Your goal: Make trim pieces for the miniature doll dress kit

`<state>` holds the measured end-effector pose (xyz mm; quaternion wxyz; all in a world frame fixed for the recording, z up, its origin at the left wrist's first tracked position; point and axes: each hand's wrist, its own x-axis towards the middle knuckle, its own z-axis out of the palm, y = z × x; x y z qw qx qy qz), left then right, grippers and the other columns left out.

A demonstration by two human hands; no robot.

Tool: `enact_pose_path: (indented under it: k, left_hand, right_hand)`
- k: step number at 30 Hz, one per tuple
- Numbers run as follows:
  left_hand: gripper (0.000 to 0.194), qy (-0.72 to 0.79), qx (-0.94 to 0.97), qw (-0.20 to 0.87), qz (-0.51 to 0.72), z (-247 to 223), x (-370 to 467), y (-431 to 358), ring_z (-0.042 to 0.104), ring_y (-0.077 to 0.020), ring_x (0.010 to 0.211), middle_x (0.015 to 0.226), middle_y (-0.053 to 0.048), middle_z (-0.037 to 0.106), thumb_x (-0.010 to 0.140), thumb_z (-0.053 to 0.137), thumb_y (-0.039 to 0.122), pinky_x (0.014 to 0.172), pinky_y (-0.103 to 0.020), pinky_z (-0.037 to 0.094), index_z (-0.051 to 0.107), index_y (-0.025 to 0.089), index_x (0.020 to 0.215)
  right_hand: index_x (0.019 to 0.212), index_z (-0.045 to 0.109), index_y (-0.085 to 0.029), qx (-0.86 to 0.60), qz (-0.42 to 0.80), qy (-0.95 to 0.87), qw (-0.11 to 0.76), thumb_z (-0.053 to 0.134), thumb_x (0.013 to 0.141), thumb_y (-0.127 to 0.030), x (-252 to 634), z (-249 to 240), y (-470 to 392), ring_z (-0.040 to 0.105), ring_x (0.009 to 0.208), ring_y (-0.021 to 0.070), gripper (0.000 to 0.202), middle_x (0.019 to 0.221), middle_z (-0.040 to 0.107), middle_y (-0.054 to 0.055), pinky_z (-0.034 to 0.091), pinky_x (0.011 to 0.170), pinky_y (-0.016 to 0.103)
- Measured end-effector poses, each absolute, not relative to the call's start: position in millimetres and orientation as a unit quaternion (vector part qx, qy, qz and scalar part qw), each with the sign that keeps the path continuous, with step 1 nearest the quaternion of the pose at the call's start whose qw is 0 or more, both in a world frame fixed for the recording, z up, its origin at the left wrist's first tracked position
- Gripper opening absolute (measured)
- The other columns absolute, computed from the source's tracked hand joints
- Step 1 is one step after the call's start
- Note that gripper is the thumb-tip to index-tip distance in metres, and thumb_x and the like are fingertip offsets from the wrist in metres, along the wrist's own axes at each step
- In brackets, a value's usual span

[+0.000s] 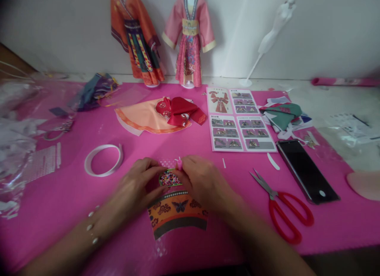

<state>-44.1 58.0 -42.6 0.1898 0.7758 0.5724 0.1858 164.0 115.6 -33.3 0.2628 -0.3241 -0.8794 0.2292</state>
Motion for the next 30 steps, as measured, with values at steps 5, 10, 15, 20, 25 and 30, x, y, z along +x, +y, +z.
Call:
enact_pose_path:
  k: [5,10,15,20,25,30]
  left_hand:
    - [0.030,0.571,0.778,0.183,0.188,-44,-45,58,0.050,-0.0221,0.096,0.105,-0.005,0.054,0.083,0.067,0.024,0.082,-0.036,0.046,0.060,0.020,0.112]
    - [0.032,0.567,0.780,0.182,0.191,-43,-45,59,0.050,-0.0209,0.096,0.105,-0.004,0.054,0.082,0.069,0.022,0.082,-0.034,0.045,0.059,0.021,0.113]
    - [0.032,0.566,0.781,0.184,0.191,-44,-45,58,0.050,-0.0209,0.095,0.104,-0.004,0.054,0.082,0.069,0.024,0.082,-0.034,0.045,0.059,0.020,0.113]
    - [0.029,0.564,0.782,0.178,0.198,-44,-46,58,0.050,-0.0212,0.095,0.106,-0.005,0.054,0.083,0.068,0.025,0.082,-0.035,0.046,0.059,0.020,0.111]
    - [0.031,0.569,0.777,0.185,0.195,-43,-46,58,0.050,-0.0208,0.095,0.105,-0.004,0.054,0.083,0.068,0.025,0.083,-0.036,0.045,0.058,0.021,0.112]
    - [0.031,0.564,0.780,0.179,0.203,-44,-46,59,0.050,-0.0207,0.095,0.105,-0.004,0.054,0.083,0.068,0.024,0.082,-0.035,0.045,0.058,0.021,0.112]
  right_hand:
    - [0.084,0.059,-0.016,-0.347,0.228,-0.867,0.275,0.053,0.094,-0.021,163,-33,116,0.062,0.074,0.0186,0.013,0.080,0.067,0.007,0.045,0.069,0.031]
    - [0.085,0.064,-0.016,-0.410,0.280,-0.810,0.313,0.058,0.091,-0.024,165,-31,118,0.063,0.071,0.0164,0.011,0.079,0.069,0.004,0.045,0.063,0.027]
    - [0.080,0.065,-0.018,-0.450,0.370,-0.735,0.347,0.060,0.088,-0.027,167,-27,120,0.060,0.065,0.0128,0.013,0.074,0.067,0.001,0.044,0.060,0.024]
    - [0.080,0.063,-0.017,-0.421,0.583,-0.579,0.384,0.067,0.082,-0.033,167,-29,126,0.062,0.060,0.0116,0.016,0.067,0.067,0.000,0.050,0.059,0.024]
    - [0.085,0.060,-0.018,-0.342,0.773,-0.376,0.380,0.077,0.074,-0.032,169,-31,129,0.066,0.059,0.0104,0.025,0.071,0.070,0.000,0.055,0.060,0.023]
    - [0.092,0.057,-0.019,-0.298,0.832,-0.291,0.367,0.076,0.076,-0.022,170,-33,128,0.069,0.067,0.0104,0.026,0.082,0.072,0.001,0.058,0.067,0.023]
